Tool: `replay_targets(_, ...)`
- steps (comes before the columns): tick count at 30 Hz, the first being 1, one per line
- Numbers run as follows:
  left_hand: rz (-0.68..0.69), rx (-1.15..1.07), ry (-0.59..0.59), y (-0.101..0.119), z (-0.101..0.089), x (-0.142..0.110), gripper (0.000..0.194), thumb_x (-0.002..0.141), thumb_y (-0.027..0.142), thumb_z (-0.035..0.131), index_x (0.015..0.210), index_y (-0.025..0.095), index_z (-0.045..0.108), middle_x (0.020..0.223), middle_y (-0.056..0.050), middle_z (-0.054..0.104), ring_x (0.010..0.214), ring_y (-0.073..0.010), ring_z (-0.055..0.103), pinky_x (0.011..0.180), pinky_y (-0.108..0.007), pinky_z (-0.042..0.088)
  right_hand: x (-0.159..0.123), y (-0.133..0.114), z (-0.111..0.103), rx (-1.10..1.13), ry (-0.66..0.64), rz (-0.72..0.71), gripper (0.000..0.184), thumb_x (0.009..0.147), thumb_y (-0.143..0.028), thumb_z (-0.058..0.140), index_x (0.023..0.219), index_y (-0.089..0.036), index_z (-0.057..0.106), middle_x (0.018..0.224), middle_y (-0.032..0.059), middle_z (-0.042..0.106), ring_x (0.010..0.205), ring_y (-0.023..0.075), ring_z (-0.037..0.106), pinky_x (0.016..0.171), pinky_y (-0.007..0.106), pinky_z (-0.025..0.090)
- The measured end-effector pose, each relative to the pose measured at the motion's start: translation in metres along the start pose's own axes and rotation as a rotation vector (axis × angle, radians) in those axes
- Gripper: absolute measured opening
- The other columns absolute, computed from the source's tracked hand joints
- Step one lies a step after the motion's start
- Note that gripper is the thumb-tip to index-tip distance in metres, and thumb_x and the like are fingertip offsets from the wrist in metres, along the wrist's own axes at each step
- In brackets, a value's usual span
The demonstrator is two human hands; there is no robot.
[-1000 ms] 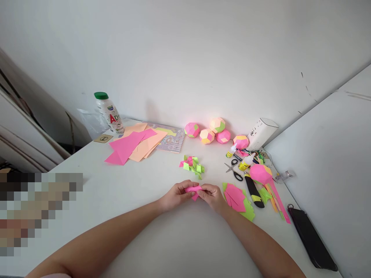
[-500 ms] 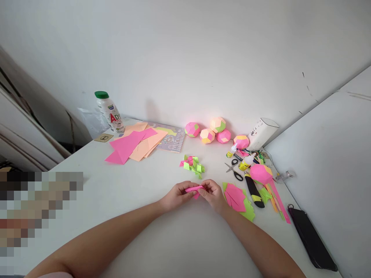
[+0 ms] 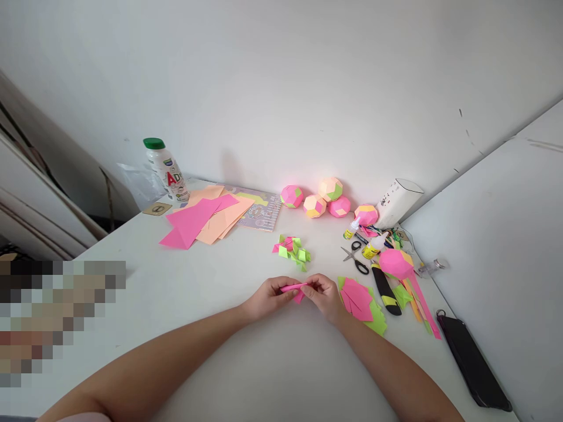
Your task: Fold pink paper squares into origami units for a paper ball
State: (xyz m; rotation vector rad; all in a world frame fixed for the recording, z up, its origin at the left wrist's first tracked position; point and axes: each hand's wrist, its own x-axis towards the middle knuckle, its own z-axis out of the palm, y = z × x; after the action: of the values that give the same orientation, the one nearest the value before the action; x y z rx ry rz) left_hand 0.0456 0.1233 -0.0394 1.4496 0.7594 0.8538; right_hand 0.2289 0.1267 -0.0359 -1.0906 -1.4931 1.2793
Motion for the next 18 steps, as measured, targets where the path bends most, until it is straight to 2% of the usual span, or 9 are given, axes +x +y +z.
replay_targets(8, -0.018, -0.019, -0.002, 0.0052, 0.0012, -0.0007, 0.03, 0.082, 0.038, 0.052, 0.095, 0.016, 0.065, 0.088, -0.006, 0.066, 0.08, -0.0174, 0.059, 0.071, -0.027, 0.046, -0.0009, 0.001, -0.0007, -0.011, -0.016, -0.004, 0.015, 0.072, -0.031, 0.066, 0.071, -0.017, 0.061, 0.065, -0.0008, 0.055, 0.059, 0.0108, 0.049, 0.056, 0.023, 0.042)
replay_targets(18, -0.097, -0.06, 0.045, 0.0091, 0.0016, -0.0016, 0.029, 0.081, 0.04, 0.051, 0.091, 0.016, 0.064, 0.082, -0.005, 0.065, 0.073, -0.015, 0.057, 0.065, -0.025, 0.045, -0.0049, -0.0033, -0.0011, -0.044, -0.043, 0.001, 0.02, 0.08, -0.036, 0.056, 0.076, -0.017, 0.06, 0.059, -0.0018, 0.049, 0.053, 0.01, 0.043, 0.049, 0.022, 0.036)
